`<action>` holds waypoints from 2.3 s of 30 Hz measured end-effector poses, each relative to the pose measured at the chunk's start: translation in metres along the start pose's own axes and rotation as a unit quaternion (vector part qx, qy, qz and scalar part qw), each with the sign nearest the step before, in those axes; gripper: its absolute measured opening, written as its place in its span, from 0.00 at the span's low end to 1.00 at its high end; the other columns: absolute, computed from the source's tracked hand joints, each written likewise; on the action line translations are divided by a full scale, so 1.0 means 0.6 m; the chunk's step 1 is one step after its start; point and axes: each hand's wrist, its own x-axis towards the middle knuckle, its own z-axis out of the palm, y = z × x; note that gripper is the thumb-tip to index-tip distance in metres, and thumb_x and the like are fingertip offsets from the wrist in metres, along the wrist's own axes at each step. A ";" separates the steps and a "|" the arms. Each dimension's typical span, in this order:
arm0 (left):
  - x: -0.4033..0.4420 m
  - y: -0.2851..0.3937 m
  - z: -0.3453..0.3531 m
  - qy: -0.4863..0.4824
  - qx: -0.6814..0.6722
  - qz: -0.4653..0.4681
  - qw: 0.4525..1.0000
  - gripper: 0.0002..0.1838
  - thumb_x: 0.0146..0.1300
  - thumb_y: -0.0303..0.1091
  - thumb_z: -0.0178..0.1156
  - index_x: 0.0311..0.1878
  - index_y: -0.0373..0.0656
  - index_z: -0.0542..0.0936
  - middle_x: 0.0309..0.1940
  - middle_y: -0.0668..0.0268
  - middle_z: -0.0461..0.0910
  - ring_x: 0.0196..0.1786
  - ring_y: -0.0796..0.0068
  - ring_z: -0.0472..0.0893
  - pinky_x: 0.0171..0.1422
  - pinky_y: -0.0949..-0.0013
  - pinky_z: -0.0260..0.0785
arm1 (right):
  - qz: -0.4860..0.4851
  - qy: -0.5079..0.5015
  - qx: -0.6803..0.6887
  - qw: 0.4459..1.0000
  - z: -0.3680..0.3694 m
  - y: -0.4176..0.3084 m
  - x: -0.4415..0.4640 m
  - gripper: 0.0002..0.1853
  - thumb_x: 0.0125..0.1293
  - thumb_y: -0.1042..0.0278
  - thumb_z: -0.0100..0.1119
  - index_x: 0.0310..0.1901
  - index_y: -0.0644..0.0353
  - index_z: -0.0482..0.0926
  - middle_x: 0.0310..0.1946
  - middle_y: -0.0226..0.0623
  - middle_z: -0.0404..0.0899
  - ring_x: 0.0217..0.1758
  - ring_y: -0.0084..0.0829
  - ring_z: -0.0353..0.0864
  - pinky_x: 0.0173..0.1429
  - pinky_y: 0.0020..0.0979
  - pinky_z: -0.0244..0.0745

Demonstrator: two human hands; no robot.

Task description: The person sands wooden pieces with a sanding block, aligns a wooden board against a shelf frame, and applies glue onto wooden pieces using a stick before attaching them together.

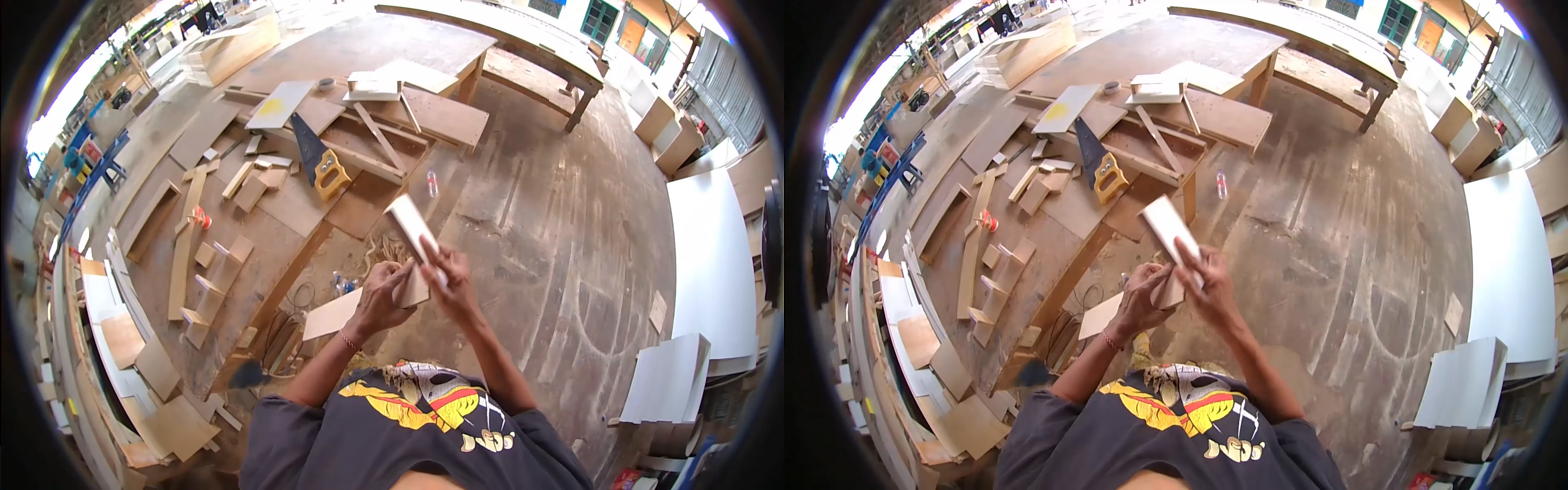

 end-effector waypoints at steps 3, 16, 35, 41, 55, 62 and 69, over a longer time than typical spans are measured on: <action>-0.003 0.017 0.008 -0.026 -0.020 -0.040 0.999 0.38 0.39 0.31 0.68 0.60 0.43 0.71 0.44 0.54 0.73 0.48 0.55 0.73 0.53 0.59 0.66 | 0.044 -0.008 0.025 0.999 -0.009 0.017 0.012 0.22 0.65 0.56 0.52 0.61 0.41 0.70 0.49 0.45 0.71 0.54 0.39 0.65 0.58 0.35 0.63; 0.013 0.022 0.027 0.021 -0.038 -0.080 0.996 0.37 0.40 0.28 0.66 0.61 0.39 0.70 0.43 0.53 0.74 0.46 0.55 0.75 0.53 0.62 0.67 | 0.083 0.047 0.133 0.987 0.016 0.036 0.007 0.23 0.69 0.62 0.48 0.65 0.47 0.64 0.42 0.32 0.69 0.46 0.24 0.64 0.53 0.25 0.62; 0.014 -0.006 0.026 -0.058 0.142 -0.027 0.988 0.36 0.37 0.35 0.65 0.55 0.33 0.71 0.38 0.52 0.69 0.44 0.54 0.69 0.48 0.57 0.63 | 0.159 -0.072 -0.211 0.962 -0.021 0.010 -0.014 0.23 0.65 0.44 0.45 0.62 0.30 0.67 0.48 0.49 0.70 0.50 0.45 0.65 0.57 0.43 0.61; 0.026 -0.015 0.028 -0.074 0.190 -0.032 0.978 0.30 0.36 0.36 0.66 0.47 0.33 0.75 0.37 0.51 0.69 0.44 0.54 0.68 0.48 0.57 0.62 | 0.176 -0.095 -0.300 0.933 -0.012 -0.007 -0.014 0.22 0.65 0.44 0.46 0.61 0.28 0.68 0.48 0.50 0.67 0.51 0.47 0.63 0.55 0.48 0.60; 0.029 -0.023 0.030 -0.088 0.218 -0.064 0.970 0.34 0.37 0.38 0.64 0.51 0.32 0.73 0.38 0.52 0.69 0.45 0.56 0.68 0.48 0.58 0.60 | 0.162 -0.075 -0.427 0.887 0.016 -0.034 -0.051 0.24 0.65 0.47 0.48 0.63 0.30 0.65 0.46 0.51 0.65 0.53 0.50 0.61 0.52 0.53 0.58; 0.015 -0.009 0.053 -0.048 0.196 -0.009 0.979 0.30 0.38 0.38 0.64 0.47 0.33 0.74 0.39 0.52 0.69 0.45 0.55 0.68 0.49 0.58 0.59 | 0.202 -0.025 -0.386 0.900 0.019 0.003 0.003 0.23 0.65 0.48 0.48 0.62 0.31 0.65 0.46 0.52 0.65 0.51 0.50 0.63 0.52 0.53 0.59; 0.014 -0.015 0.030 -0.060 0.206 -0.044 0.976 0.36 0.35 0.34 0.65 0.54 0.31 0.72 0.40 0.51 0.70 0.45 0.55 0.69 0.50 0.57 0.60 | 0.212 -0.060 -0.331 0.918 0.018 -0.028 -0.030 0.23 0.65 0.47 0.47 0.62 0.30 0.66 0.45 0.54 0.66 0.52 0.52 0.63 0.54 0.56 0.57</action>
